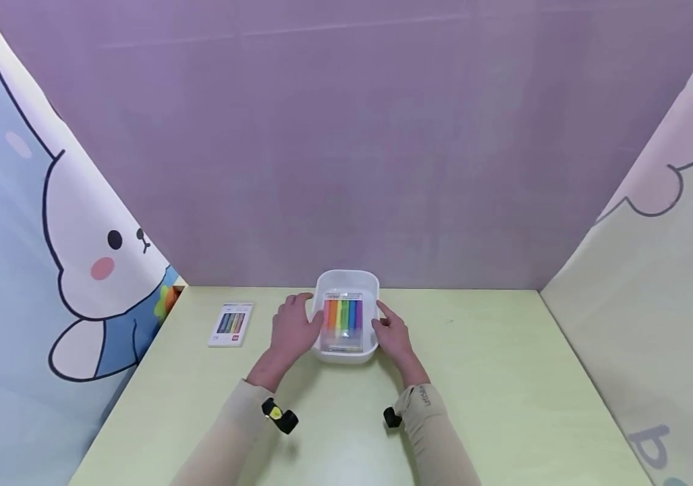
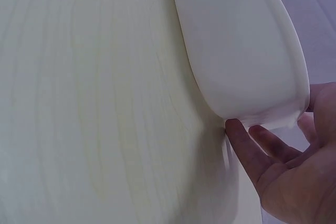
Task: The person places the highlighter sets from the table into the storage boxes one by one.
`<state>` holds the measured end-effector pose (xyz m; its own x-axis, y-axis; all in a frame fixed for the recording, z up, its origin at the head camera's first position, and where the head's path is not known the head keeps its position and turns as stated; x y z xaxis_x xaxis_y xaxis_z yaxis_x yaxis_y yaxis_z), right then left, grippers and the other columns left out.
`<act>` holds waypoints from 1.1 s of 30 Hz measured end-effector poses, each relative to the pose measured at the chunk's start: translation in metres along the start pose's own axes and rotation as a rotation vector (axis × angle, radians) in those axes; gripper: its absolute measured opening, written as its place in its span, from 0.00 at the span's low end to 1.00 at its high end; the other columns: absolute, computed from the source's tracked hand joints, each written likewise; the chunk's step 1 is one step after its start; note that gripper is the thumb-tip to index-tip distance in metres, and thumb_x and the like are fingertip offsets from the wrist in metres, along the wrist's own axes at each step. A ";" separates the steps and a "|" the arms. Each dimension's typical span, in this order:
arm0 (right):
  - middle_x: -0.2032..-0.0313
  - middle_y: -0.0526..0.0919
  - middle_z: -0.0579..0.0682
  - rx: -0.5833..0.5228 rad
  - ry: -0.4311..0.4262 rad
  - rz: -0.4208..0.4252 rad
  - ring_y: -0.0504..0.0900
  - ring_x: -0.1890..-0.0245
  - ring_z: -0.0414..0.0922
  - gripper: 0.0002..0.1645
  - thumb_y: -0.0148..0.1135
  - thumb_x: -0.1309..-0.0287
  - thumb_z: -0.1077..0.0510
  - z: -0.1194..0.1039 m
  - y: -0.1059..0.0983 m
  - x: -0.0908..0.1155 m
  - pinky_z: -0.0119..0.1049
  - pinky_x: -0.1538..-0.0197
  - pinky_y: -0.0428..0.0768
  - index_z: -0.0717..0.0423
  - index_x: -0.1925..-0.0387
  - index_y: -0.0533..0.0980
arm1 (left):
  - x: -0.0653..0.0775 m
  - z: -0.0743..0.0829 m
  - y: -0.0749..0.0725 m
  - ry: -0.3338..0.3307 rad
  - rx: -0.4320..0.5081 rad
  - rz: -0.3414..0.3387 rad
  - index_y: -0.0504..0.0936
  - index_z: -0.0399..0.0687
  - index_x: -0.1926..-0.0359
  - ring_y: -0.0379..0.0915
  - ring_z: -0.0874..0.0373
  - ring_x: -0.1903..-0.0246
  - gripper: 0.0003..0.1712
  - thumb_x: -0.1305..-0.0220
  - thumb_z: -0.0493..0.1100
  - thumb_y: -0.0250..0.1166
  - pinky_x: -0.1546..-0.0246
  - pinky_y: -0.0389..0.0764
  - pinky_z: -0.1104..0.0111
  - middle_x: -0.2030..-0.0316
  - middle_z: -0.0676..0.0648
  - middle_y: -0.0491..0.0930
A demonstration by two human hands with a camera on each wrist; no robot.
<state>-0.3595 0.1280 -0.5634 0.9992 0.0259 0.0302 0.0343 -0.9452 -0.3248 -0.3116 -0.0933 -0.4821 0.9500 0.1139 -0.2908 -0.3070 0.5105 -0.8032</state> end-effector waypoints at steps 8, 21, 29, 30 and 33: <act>0.48 0.78 0.65 -0.008 0.030 -0.004 0.79 0.52 0.56 0.31 0.55 0.32 0.57 0.003 -0.005 -0.002 0.42 0.56 0.81 0.46 0.29 0.64 | -0.010 -0.031 -0.030 0.002 -0.145 -0.051 0.73 0.43 0.40 0.70 0.40 0.50 0.28 0.36 0.52 0.60 0.49 0.70 0.46 0.48 0.37 0.74; 0.50 0.78 0.64 0.007 0.018 0.023 0.79 0.53 0.55 0.31 0.56 0.33 0.56 -0.007 -0.002 -0.007 0.43 0.56 0.81 0.44 0.30 0.65 | -0.028 -0.104 -0.070 -0.016 -0.285 -0.147 0.70 0.40 0.37 0.68 0.33 0.50 0.30 0.36 0.52 0.57 0.53 0.68 0.40 0.45 0.32 0.69; 0.50 0.78 0.63 0.020 0.028 0.029 0.77 0.52 0.54 0.31 0.55 0.33 0.56 -0.001 -0.002 -0.004 0.45 0.53 0.79 0.43 0.29 0.65 | -0.020 -0.143 -0.070 -0.096 -0.278 -0.149 0.68 0.38 0.37 0.66 0.31 0.51 0.33 0.37 0.54 0.58 0.57 0.68 0.38 0.44 0.30 0.67; 0.50 0.78 0.63 0.016 0.028 0.027 0.77 0.52 0.55 0.31 0.55 0.33 0.56 0.000 -0.001 -0.003 0.45 0.53 0.79 0.44 0.29 0.65 | -0.019 -0.148 -0.070 -0.112 -0.274 -0.150 0.68 0.38 0.37 0.65 0.31 0.51 0.34 0.37 0.54 0.59 0.57 0.68 0.38 0.44 0.30 0.66; 0.48 0.78 0.63 0.008 0.052 0.017 0.77 0.51 0.55 0.31 0.55 0.32 0.56 0.004 0.000 -0.001 0.44 0.53 0.80 0.43 0.29 0.65 | -0.017 -0.164 -0.067 -0.154 -0.268 -0.163 0.66 0.37 0.36 0.65 0.31 0.50 0.37 0.38 0.57 0.60 0.57 0.68 0.38 0.43 0.29 0.64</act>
Point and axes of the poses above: each hand's wrist, its own x-axis away from the middle knuckle, its own y-axis out of the palm, z = x × y, the point moved 2 cm from there along -x, towards the middle knuckle
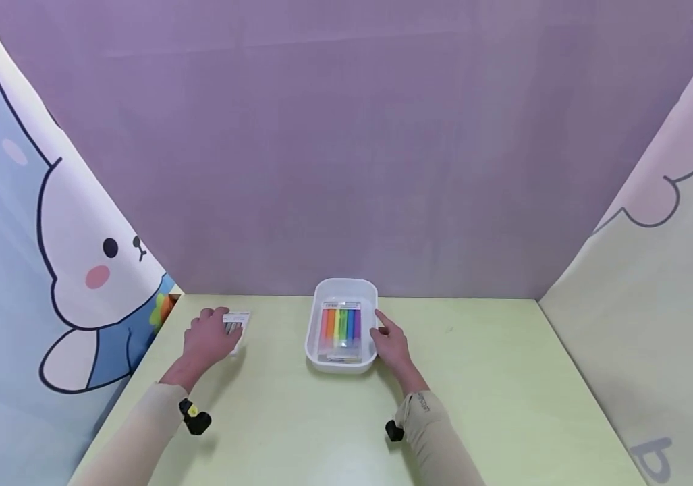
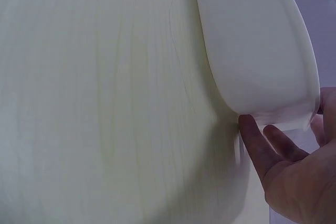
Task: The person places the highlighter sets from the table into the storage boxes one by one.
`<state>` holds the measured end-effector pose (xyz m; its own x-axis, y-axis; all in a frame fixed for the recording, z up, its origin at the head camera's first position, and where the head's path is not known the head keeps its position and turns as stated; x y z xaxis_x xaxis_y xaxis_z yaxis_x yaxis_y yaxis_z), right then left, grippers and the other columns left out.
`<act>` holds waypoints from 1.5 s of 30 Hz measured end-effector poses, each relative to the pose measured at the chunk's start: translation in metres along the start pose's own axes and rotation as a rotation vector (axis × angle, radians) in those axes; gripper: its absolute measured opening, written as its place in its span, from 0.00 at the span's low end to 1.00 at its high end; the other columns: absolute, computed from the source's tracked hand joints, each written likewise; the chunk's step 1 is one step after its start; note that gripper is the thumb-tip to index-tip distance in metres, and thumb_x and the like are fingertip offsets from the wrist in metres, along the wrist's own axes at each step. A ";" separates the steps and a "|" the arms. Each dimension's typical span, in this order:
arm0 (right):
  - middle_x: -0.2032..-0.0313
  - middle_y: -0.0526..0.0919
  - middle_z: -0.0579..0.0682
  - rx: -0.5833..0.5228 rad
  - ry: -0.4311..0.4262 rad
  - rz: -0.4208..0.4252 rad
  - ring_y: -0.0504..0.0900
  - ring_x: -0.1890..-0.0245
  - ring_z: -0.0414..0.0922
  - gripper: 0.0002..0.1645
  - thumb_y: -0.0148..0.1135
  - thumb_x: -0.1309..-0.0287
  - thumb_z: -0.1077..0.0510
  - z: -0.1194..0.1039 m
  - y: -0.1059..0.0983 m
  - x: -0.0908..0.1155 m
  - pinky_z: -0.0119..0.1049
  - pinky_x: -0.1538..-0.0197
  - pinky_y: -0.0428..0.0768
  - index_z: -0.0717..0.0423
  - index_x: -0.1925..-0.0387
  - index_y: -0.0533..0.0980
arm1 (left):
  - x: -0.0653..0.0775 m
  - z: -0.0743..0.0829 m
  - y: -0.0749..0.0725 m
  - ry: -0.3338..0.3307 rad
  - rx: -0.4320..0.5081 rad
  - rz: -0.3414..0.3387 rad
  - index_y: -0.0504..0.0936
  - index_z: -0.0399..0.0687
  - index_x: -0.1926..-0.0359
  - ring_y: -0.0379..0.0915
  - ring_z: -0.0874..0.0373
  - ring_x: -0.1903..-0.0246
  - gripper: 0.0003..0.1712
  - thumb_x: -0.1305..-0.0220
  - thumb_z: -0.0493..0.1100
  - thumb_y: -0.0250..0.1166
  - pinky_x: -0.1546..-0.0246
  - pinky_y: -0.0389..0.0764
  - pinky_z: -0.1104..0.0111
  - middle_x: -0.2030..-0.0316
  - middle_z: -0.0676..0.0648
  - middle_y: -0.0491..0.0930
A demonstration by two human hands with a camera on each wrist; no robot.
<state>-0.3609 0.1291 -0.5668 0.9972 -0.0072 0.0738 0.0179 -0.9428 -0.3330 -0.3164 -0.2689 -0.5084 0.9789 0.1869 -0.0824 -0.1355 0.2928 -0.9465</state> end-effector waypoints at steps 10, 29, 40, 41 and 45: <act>0.47 0.77 0.64 -0.004 -0.025 0.033 0.76 0.50 0.56 0.31 0.55 0.32 0.56 -0.009 -0.005 -0.012 0.47 0.50 0.79 0.42 0.29 0.64 | -0.017 -0.024 0.024 -0.059 0.057 -0.078 0.56 0.38 0.29 0.54 0.26 0.43 0.56 0.44 0.73 0.59 0.46 0.57 0.32 0.36 0.25 0.53; 0.46 0.77 0.63 -0.007 -0.010 0.025 0.77 0.50 0.55 0.31 0.56 0.33 0.56 -0.011 0.000 -0.004 0.45 0.52 0.79 0.42 0.30 0.66 | -0.007 -0.052 0.058 -0.145 0.072 -0.030 0.53 0.36 0.29 0.54 0.28 0.49 0.65 0.50 0.80 0.57 0.53 0.59 0.33 0.44 0.25 0.59; 0.48 0.77 0.63 -0.025 0.007 0.021 0.78 0.53 0.55 0.32 0.57 0.33 0.56 -0.006 0.001 0.001 0.43 0.55 0.81 0.41 0.30 0.65 | -0.009 -0.047 0.061 -0.162 0.078 -0.048 0.54 0.33 0.30 0.55 0.30 0.51 0.65 0.52 0.76 0.63 0.53 0.64 0.37 0.46 0.25 0.59; 0.48 0.77 0.62 -0.032 0.009 0.018 0.78 0.53 0.54 0.32 0.57 0.33 0.56 -0.006 0.001 0.001 0.43 0.56 0.81 0.41 0.30 0.65 | -0.009 -0.047 0.062 -0.171 0.080 -0.054 0.55 0.33 0.30 0.55 0.31 0.51 0.63 0.51 0.75 0.63 0.52 0.65 0.38 0.46 0.25 0.60; 0.49 0.78 0.62 -0.043 0.008 0.016 0.79 0.56 0.54 0.31 0.57 0.34 0.57 -0.003 0.003 0.004 0.42 0.59 0.82 0.42 0.30 0.66 | -0.007 -0.046 0.063 -0.195 0.095 -0.074 0.55 0.31 0.31 0.56 0.32 0.51 0.60 0.49 0.71 0.64 0.53 0.67 0.40 0.47 0.26 0.60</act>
Point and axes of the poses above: each hand's wrist, its own x-axis away from the middle knuckle, its own y-axis out of the palm, z = x × y, the point moved 2 cm from there along -x, towards the middle knuckle
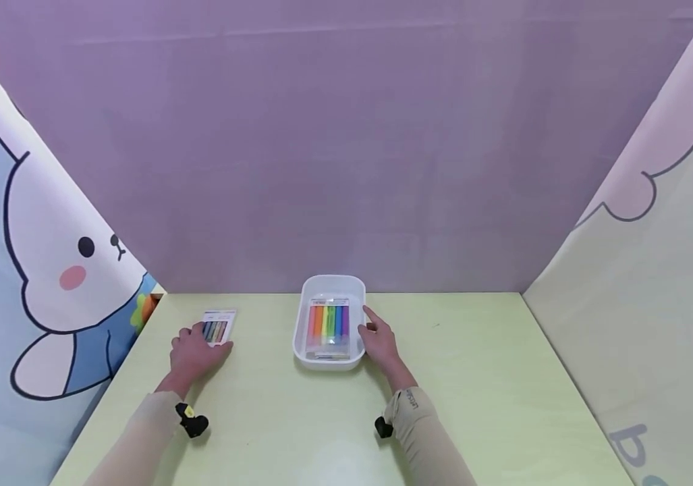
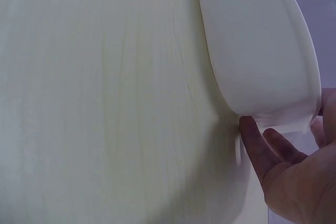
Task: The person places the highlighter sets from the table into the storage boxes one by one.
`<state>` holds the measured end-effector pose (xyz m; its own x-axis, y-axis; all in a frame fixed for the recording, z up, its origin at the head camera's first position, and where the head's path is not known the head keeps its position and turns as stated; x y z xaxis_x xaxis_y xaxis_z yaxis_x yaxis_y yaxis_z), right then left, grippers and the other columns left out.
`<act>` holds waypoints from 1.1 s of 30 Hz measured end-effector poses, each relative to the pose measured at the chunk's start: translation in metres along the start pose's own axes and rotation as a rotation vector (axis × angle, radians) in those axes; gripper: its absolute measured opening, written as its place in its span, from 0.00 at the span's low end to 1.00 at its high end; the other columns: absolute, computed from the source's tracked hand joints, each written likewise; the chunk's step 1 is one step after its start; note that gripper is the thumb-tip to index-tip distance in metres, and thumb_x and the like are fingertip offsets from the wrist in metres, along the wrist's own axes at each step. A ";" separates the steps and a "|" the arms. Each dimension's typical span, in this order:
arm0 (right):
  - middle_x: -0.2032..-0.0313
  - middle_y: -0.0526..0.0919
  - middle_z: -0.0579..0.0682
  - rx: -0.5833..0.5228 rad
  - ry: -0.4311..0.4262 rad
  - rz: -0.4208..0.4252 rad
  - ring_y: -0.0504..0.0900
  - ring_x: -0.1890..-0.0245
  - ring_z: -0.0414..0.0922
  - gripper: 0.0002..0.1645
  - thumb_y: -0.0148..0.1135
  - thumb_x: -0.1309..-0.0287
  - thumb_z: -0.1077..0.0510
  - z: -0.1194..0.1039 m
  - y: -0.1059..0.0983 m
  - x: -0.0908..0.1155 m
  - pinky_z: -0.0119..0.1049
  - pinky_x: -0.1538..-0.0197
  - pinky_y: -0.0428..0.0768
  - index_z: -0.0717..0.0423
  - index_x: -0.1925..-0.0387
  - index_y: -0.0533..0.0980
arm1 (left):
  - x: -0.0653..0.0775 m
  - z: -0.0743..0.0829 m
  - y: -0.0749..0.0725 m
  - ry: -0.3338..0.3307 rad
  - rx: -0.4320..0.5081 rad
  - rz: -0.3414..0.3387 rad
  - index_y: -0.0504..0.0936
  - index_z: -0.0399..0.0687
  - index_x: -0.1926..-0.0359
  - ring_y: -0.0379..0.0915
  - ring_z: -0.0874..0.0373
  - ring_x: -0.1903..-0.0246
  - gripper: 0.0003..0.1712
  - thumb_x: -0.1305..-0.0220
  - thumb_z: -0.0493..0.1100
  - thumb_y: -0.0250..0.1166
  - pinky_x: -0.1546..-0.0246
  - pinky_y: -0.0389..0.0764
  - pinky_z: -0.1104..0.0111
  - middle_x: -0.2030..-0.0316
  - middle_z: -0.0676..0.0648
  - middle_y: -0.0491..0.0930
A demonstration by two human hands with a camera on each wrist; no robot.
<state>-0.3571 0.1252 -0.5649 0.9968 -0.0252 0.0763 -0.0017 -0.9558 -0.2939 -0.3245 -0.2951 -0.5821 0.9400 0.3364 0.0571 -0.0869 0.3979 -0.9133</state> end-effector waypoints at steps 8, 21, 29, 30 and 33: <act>0.52 0.78 0.62 0.010 -0.022 0.030 0.80 0.58 0.52 0.31 0.57 0.34 0.57 -0.005 -0.001 -0.005 0.41 0.61 0.82 0.43 0.31 0.67 | -0.005 0.005 -0.004 0.004 0.053 0.005 0.57 0.28 0.33 0.57 0.32 0.54 0.58 0.49 0.67 0.66 0.59 0.69 0.42 0.50 0.26 0.61; 0.53 0.79 0.60 0.020 -0.026 0.017 0.80 0.61 0.50 0.31 0.57 0.35 0.57 0.003 0.003 0.001 0.38 0.65 0.81 0.44 0.31 0.67 | 0.021 0.018 0.004 -0.005 0.144 0.054 0.59 0.29 0.35 0.61 0.32 0.54 0.57 0.52 0.66 0.68 0.61 0.71 0.44 0.50 0.27 0.62; 0.53 0.80 0.60 0.026 -0.036 0.032 0.80 0.61 0.50 0.31 0.57 0.35 0.57 0.004 0.002 0.001 0.38 0.64 0.81 0.44 0.31 0.67 | 0.042 0.043 0.003 0.033 0.202 0.119 0.62 0.31 0.35 0.63 0.32 0.56 0.55 0.52 0.66 0.69 0.61 0.71 0.46 0.50 0.28 0.64; 0.54 0.80 0.60 0.027 -0.041 0.033 0.80 0.61 0.50 0.31 0.57 0.35 0.58 0.004 0.002 0.001 0.38 0.64 0.81 0.44 0.31 0.67 | 0.044 0.046 0.001 0.037 0.213 0.125 0.62 0.31 0.36 0.63 0.32 0.56 0.55 0.53 0.66 0.69 0.62 0.71 0.46 0.50 0.28 0.64; 0.55 0.80 0.60 0.030 -0.056 0.037 0.80 0.61 0.50 0.31 0.57 0.35 0.58 0.003 0.002 0.000 0.39 0.63 0.81 0.46 0.31 0.67 | 0.053 0.054 -0.001 0.045 0.245 0.138 0.62 0.32 0.35 0.63 0.33 0.56 0.55 0.53 0.66 0.69 0.63 0.72 0.47 0.50 0.29 0.64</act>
Point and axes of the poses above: each hand's wrist, its own x-axis away from the middle knuckle, its own y-axis out of the palm, z = x × y, the point moved 2 cm from there along -x, towards the middle knuckle
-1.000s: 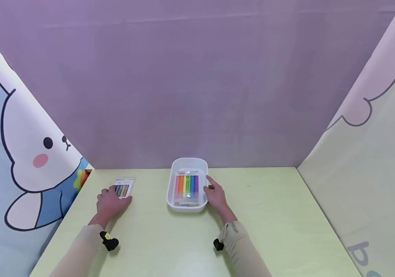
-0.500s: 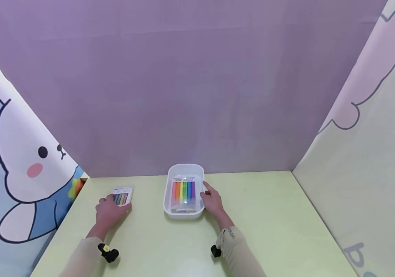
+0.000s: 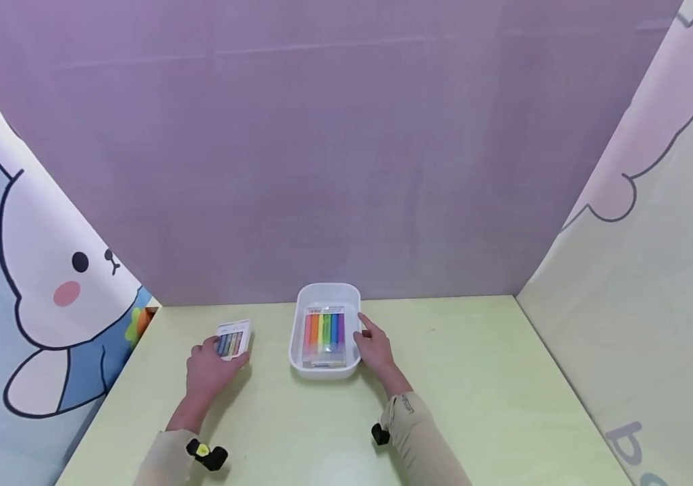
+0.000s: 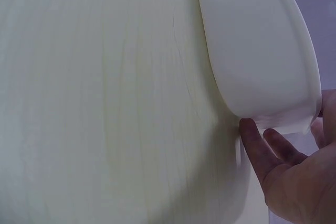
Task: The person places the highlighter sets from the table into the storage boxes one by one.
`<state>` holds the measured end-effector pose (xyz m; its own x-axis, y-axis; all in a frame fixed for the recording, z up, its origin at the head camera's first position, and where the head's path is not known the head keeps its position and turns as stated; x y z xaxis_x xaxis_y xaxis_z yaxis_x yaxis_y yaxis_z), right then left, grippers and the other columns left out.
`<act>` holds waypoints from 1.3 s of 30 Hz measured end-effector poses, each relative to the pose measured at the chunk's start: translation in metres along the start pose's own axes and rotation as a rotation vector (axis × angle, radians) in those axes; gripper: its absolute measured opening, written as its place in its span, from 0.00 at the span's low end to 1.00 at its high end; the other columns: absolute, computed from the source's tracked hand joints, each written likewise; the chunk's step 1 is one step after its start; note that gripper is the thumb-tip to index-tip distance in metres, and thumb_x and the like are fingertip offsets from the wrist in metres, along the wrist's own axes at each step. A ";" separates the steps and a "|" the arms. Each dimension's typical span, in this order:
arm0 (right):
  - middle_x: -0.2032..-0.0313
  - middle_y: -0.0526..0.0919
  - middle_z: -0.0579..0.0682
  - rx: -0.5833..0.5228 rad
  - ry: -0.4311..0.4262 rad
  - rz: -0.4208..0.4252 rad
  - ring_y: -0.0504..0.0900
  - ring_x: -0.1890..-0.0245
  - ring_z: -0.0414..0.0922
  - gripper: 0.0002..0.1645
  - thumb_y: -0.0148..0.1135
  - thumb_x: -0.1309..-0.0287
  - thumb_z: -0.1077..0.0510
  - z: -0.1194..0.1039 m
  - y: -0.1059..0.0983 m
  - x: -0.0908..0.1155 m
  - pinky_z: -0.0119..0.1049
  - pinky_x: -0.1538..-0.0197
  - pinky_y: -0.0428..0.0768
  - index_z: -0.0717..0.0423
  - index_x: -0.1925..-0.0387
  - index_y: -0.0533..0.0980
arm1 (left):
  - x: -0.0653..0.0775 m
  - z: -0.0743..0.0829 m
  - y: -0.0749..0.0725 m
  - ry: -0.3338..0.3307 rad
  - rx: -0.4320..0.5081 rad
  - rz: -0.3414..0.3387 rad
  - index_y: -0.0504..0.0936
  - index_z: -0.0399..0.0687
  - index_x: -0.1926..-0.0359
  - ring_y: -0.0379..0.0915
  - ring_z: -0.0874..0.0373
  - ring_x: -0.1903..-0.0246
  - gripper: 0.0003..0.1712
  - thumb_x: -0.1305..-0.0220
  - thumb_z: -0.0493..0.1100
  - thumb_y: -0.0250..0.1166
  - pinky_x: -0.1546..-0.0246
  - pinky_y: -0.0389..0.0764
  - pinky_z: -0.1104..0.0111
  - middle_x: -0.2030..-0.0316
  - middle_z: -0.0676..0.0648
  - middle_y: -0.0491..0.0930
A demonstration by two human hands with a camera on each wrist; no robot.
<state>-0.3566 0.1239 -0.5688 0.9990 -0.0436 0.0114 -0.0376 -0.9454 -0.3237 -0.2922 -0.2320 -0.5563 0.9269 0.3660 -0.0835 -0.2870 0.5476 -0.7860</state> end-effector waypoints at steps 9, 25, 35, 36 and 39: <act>0.55 0.80 0.61 0.012 0.008 -0.003 0.79 0.58 0.51 0.31 0.57 0.35 0.57 -0.002 -0.001 0.000 0.40 0.60 0.81 0.45 0.31 0.67 | 0.018 0.035 -0.002 0.055 0.031 0.050 0.66 0.34 0.37 0.66 0.35 0.58 0.54 0.55 0.66 0.70 0.64 0.74 0.49 0.52 0.31 0.67; 0.55 0.80 0.61 0.013 0.003 0.012 0.80 0.59 0.51 0.30 0.57 0.34 0.58 -0.003 0.000 0.001 0.41 0.59 0.81 0.45 0.31 0.68 | 0.029 0.105 0.011 0.068 0.029 0.015 0.64 0.36 0.35 0.65 0.40 0.53 0.56 0.56 0.68 0.70 0.59 0.77 0.51 0.50 0.34 0.67; 0.56 0.81 0.61 0.024 -0.008 -0.023 0.80 0.61 0.50 0.31 0.57 0.35 0.58 -0.001 0.000 0.003 0.40 0.62 0.81 0.48 0.31 0.67 | 0.035 0.137 0.030 0.088 0.012 0.017 0.66 0.36 0.36 0.65 0.42 0.54 0.54 0.57 0.67 0.69 0.59 0.77 0.52 0.52 0.36 0.68; 0.56 0.81 0.61 0.019 -0.004 -0.022 0.80 0.61 0.50 0.31 0.57 0.35 0.58 -0.001 0.000 0.002 0.40 0.63 0.81 0.47 0.31 0.67 | 0.035 0.140 0.032 0.095 0.009 0.016 0.66 0.36 0.37 0.65 0.42 0.54 0.54 0.57 0.67 0.69 0.60 0.77 0.52 0.52 0.36 0.68; 0.56 0.81 0.60 0.005 -0.003 -0.016 0.80 0.60 0.50 0.31 0.57 0.35 0.58 -0.003 0.000 -0.001 0.39 0.62 0.81 0.46 0.31 0.67 | 0.031 0.148 0.037 0.105 0.000 0.023 0.67 0.36 0.38 0.65 0.43 0.56 0.54 0.58 0.68 0.69 0.62 0.77 0.53 0.54 0.37 0.68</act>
<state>-0.3579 0.1229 -0.5663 0.9995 -0.0272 0.0137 -0.0212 -0.9444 -0.3282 -0.3102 -0.0891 -0.4973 0.9403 0.2975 -0.1651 -0.3083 0.5398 -0.7833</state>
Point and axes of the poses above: each hand's wrist, its own x-axis away from the middle knuckle, its own y-axis out of the palm, z = x × y, the point moved 2 cm from there along -x, towards the middle knuckle
